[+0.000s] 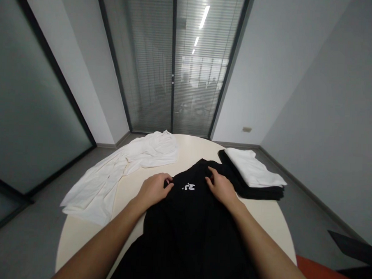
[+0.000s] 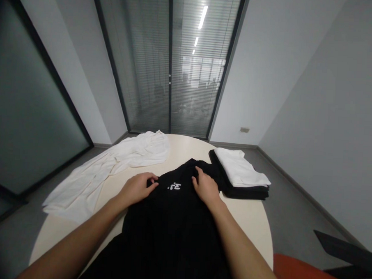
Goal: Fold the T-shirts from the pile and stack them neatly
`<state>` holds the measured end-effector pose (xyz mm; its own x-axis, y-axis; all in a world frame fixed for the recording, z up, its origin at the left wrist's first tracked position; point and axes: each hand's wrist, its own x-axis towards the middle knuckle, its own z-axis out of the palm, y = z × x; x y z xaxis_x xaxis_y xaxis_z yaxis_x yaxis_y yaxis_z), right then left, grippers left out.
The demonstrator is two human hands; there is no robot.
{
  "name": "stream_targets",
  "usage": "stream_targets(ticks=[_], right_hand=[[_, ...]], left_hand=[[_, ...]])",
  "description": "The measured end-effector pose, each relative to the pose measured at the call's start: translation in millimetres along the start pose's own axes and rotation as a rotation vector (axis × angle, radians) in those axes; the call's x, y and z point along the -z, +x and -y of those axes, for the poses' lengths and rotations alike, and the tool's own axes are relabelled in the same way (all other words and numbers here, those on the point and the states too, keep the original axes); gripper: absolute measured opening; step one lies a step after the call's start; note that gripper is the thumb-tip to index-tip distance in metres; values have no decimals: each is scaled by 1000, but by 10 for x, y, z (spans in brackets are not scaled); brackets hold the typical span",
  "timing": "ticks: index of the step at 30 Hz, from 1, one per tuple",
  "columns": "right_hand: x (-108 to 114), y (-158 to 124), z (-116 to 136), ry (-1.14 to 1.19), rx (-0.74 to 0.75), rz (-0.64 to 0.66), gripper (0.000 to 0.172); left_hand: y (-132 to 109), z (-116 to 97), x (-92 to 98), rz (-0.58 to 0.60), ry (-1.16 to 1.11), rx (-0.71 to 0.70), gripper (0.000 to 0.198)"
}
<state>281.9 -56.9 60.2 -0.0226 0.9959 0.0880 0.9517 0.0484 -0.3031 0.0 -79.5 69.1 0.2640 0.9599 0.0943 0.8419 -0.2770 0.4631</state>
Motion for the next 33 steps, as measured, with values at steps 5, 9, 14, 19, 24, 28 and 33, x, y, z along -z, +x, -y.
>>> stream_targets(ticks=[5, 9, 14, 19, 24, 28, 33], right_hand=[[-43, 5, -44, -25, 188, -87, 29], [-84, 2, -76, -25, 185, -98, 35], [-78, 6, -97, -11, 114, -122, 43], [-75, 1, -120, 47, 98, -128, 41], [-87, -4, -150, 95, 109, -157, 40], [-77, -3, -154, 117, 99, -164, 41], [-18, -15, -102, 38, 68, -156, 41]], left_hand=[[-51, -97, 50, 172, -97, -400, 12], [-59, -121, 4, -44, -62, -172, 31], [-18, 29, -55, -99, 105, 149, 47], [-12, 77, -45, -9, 191, 98, 31], [-9, 25, 57, -129, 154, -251, 19], [-52, -65, 99, 25, 11, -550, 9], [-126, -196, 54, 152, -70, -572, 11]])
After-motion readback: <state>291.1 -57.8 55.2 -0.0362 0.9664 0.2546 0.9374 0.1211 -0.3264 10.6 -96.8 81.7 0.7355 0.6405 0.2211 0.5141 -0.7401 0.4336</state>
